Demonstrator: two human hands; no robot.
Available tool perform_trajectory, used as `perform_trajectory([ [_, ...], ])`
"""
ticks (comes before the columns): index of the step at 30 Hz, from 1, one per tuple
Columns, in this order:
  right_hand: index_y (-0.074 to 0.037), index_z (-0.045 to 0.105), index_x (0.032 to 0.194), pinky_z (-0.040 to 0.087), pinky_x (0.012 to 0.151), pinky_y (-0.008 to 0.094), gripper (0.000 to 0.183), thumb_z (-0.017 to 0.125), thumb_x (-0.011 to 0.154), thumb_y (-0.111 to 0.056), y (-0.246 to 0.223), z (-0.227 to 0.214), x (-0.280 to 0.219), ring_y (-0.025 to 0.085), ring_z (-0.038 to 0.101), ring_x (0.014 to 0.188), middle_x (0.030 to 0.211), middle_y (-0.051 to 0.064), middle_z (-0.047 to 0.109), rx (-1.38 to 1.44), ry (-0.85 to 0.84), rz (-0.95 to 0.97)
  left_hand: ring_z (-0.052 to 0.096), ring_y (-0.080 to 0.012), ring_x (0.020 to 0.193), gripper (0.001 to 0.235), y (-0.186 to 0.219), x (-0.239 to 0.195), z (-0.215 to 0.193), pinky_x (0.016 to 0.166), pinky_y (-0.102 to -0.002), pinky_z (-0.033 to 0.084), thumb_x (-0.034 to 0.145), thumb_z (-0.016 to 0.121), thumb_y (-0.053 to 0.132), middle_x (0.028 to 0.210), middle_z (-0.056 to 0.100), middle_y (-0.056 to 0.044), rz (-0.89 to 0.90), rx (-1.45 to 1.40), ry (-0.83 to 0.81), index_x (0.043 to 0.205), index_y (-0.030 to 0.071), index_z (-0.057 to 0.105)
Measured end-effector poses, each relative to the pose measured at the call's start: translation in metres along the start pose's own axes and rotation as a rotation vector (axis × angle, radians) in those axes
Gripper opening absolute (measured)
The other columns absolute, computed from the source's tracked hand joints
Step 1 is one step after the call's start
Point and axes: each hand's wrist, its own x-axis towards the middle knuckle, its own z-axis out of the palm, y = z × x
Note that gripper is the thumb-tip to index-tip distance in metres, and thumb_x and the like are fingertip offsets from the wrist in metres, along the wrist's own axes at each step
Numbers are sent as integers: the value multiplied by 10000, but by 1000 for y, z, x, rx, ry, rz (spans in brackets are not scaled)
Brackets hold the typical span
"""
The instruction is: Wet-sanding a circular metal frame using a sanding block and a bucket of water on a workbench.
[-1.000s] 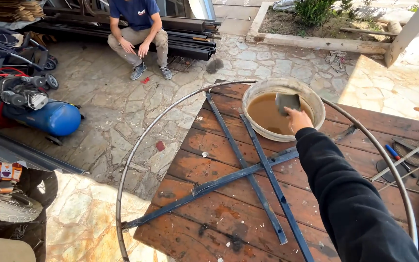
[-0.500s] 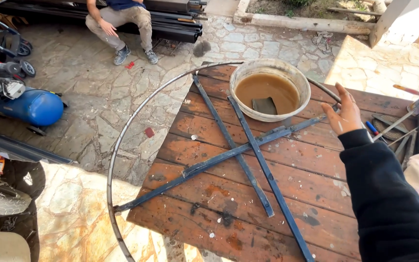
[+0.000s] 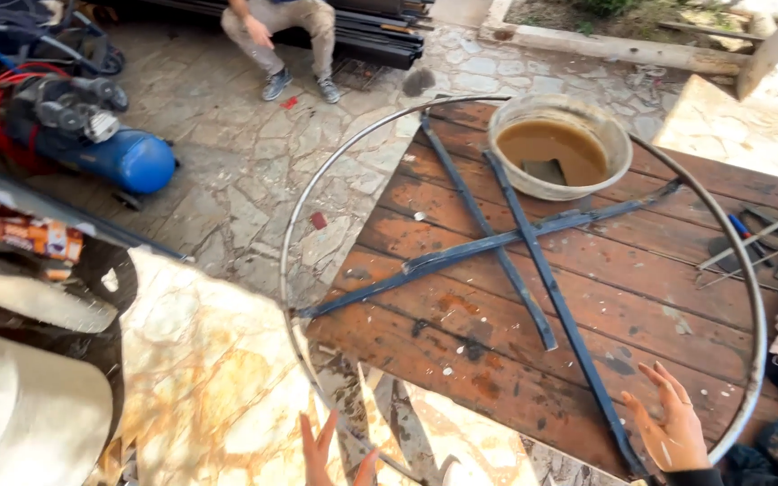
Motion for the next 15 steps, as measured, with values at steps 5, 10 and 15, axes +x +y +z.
perform_trajectory([
  [5, -230, 557, 1475, 494, 925, 481, 641, 669, 867, -398, -81, 44, -59, 287, 561, 1286, 1676, 47, 377, -48, -187, 27, 353, -175, 1520, 1011, -8, -14, -68, 1208, -521, 359, 798, 786, 430, 1528, 556, 165, -84, -164, -57, 1619, 321, 207],
  [10, -191, 458, 1521, 755, 791, 430, 669, 664, 885, -221, -131, 67, -101, 174, 379, 1541, 1674, -52, 340, 81, -282, -18, 397, -244, 1486, 654, -55, -20, -99, 1209, -506, 465, 822, 769, 454, 1566, 464, 23, -262, -193, 2, 1443, 374, 579],
  [15, -252, 493, 1488, 525, 1047, 511, 643, 694, 878, -271, -135, 108, -120, 203, 438, 1498, 1651, -17, 381, -21, -243, -300, 507, -171, 1436, 552, -148, -22, -109, 1075, -450, 552, 776, 847, 382, 1438, 648, 65, -150, -153, 145, 1314, 361, 728],
])
